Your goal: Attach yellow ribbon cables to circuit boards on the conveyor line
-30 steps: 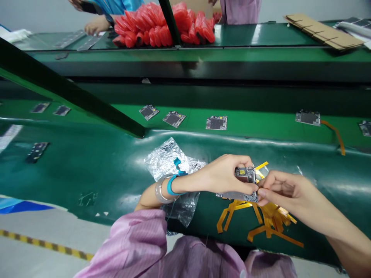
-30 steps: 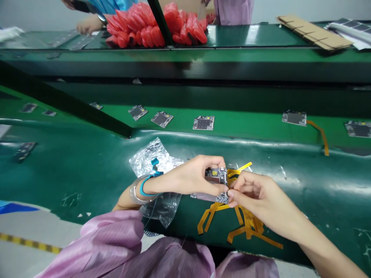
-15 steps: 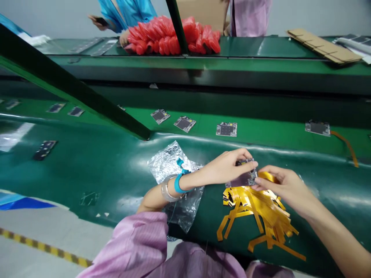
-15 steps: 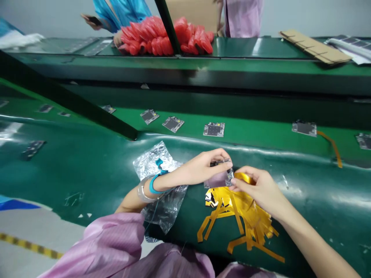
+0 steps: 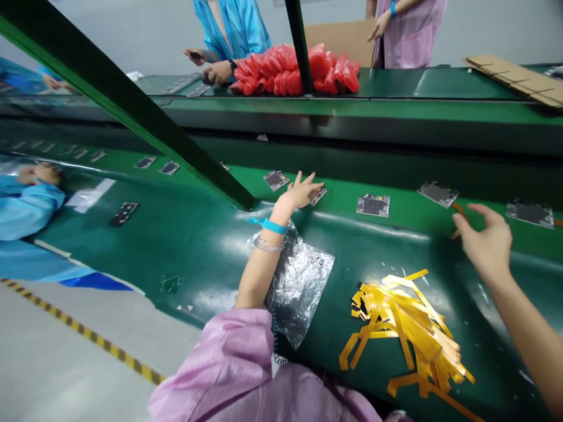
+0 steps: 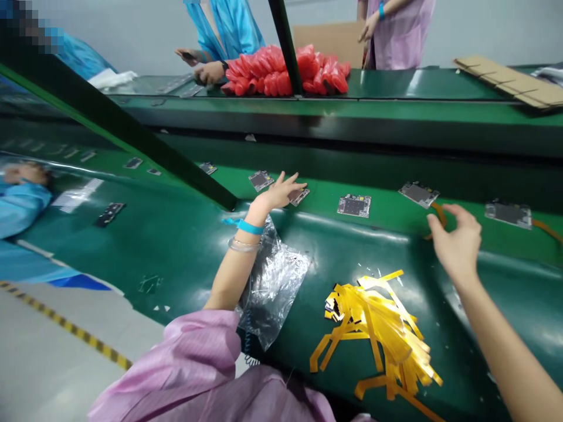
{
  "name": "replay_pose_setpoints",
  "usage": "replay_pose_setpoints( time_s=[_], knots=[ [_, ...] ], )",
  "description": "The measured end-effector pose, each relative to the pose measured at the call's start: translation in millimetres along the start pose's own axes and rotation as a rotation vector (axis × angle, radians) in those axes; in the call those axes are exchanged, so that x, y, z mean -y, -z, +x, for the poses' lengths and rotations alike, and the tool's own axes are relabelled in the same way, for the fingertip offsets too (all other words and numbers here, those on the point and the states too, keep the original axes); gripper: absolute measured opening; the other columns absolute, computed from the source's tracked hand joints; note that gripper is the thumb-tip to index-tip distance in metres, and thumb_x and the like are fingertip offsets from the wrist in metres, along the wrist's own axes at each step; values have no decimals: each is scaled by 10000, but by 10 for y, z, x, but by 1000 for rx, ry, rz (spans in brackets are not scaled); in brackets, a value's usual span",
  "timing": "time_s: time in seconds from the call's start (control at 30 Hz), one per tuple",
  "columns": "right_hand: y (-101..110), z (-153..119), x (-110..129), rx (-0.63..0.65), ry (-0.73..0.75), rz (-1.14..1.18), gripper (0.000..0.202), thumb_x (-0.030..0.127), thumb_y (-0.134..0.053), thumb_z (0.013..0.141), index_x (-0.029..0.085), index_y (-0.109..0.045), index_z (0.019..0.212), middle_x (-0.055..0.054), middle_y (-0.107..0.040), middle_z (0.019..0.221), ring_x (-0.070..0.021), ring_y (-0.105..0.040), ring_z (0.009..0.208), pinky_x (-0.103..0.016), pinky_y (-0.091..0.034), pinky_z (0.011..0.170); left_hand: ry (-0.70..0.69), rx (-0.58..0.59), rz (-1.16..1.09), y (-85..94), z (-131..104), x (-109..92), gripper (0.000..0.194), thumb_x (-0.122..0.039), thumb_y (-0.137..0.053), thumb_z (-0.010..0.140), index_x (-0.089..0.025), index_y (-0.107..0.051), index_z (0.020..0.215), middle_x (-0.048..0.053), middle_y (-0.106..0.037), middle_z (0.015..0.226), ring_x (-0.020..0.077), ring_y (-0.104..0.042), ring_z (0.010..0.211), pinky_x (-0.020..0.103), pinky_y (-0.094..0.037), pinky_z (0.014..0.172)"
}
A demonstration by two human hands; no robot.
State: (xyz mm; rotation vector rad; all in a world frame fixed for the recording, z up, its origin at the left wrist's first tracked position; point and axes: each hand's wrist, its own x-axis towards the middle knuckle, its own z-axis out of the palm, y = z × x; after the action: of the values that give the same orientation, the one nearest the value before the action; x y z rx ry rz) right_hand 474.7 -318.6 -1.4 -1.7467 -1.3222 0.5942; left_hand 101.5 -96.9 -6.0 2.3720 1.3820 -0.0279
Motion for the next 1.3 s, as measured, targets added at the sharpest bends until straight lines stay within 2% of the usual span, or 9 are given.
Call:
replay_pose_setpoints(
  time_s=[0.07, 0.2, 0.37, 0.5, 0.63, 0.77, 0.87, 1.1, 1.3],
  knots=[
    [-211, -317, 94, -23, 35, -61, 199, 439, -591, 985, 283, -681, 1073, -143, -698, 1230, -385, -493, 1335, -548, -395, 1042, -4, -6, 13, -5, 25, 28, 547, -39, -517, 893, -266, -584, 1385, 91, -312, 1690, 422, -119, 1578, 685, -259, 1167],
    [-708, -905, 361, 295, 103, -68, 89, 347, -693, 926, 278, -745, 901, -55, -740, 916, -291, -661, 929, -441, -505, 839, -52, -93, 29, 82, 23, 8, 429, -71, -642, 844, -214, -610, 1247, 125, -616, 1395, 343, -434, 1401, 547, -333, 1139],
    [-1032, -1139, 500, 465, 125, -47, 65, 263, -727, 899, 266, -725, 834, -63, -704, 920, -301, -597, 938, -468, -477, 862, -91, -259, -6, 268, -106, -192, 141, -198, -717, 858, -186, -651, 982, 90, -694, 1062, 253, -613, 1015, 368, -433, 932],
    [-905, -1121, 591, 504, 104, 26, 130, 285, -572, 1014, 262, -630, 900, -47, -706, 1010, -250, -635, 979, -423, -501, 895, -281, -327, -405, 294, -343, -652, 174, -296, -721, 870, -158, -642, 940, 59, -676, 990, 205, -607, 936, 320, -453, 875],
    [-616, -1164, 810, 283, -44, 246, 98, 374, -456, 1085, 290, -488, 1123, 11, -647, 855, -174, -625, 774, -297, -505, 716, -380, -49, -814, 190, -744, -1231, 272, -372, -713, 863, -162, -542, 839, 3, -619, 851, 142, -586, 822, 258, -466, 774],
    [-428, -1216, 973, -9, -26, 178, 220, 343, -679, 970, 289, -566, 1150, 83, -378, 663, -144, -414, 589, -269, -380, 599, -364, 175, -809, 71, -1177, -1599, 322, -385, -722, 866, -188, -476, 797, -57, -543, 682, 84, -473, 629, 209, -368, 599],
    [-387, -1248, 989, -63, -46, 104, 110, 330, -701, 951, 270, -639, 1019, 73, -407, 636, -135, -369, 550, -274, -332, 543, -369, 256, -805, 24, -1375, -1704, 316, -368, -691, 893, -199, -447, 785, -71, -524, 624, 75, -428, 562, 212, -317, 539],
    [-371, -1342, 972, -117, -162, 207, 108, 349, -751, 910, 266, -704, 962, -13, -707, 799, -173, -615, 686, -275, -474, 604, -416, 145, -732, 23, -1508, -1773, 331, -312, -704, 882, -203, -420, 752, -70, -474, 661, 84, -384, 587, 240, -312, 575],
    [-363, -1350, 939, -151, -4, 55, 19, 270, -736, 920, 263, -729, 936, 8, -718, 776, -126, -534, 571, -249, -441, 546, -451, 97, -655, 19, -1540, -1781, 340, -284, -703, 889, -199, -404, 754, -74, -446, 671, 87, -358, 598, 253, -303, 599]
  ],
)
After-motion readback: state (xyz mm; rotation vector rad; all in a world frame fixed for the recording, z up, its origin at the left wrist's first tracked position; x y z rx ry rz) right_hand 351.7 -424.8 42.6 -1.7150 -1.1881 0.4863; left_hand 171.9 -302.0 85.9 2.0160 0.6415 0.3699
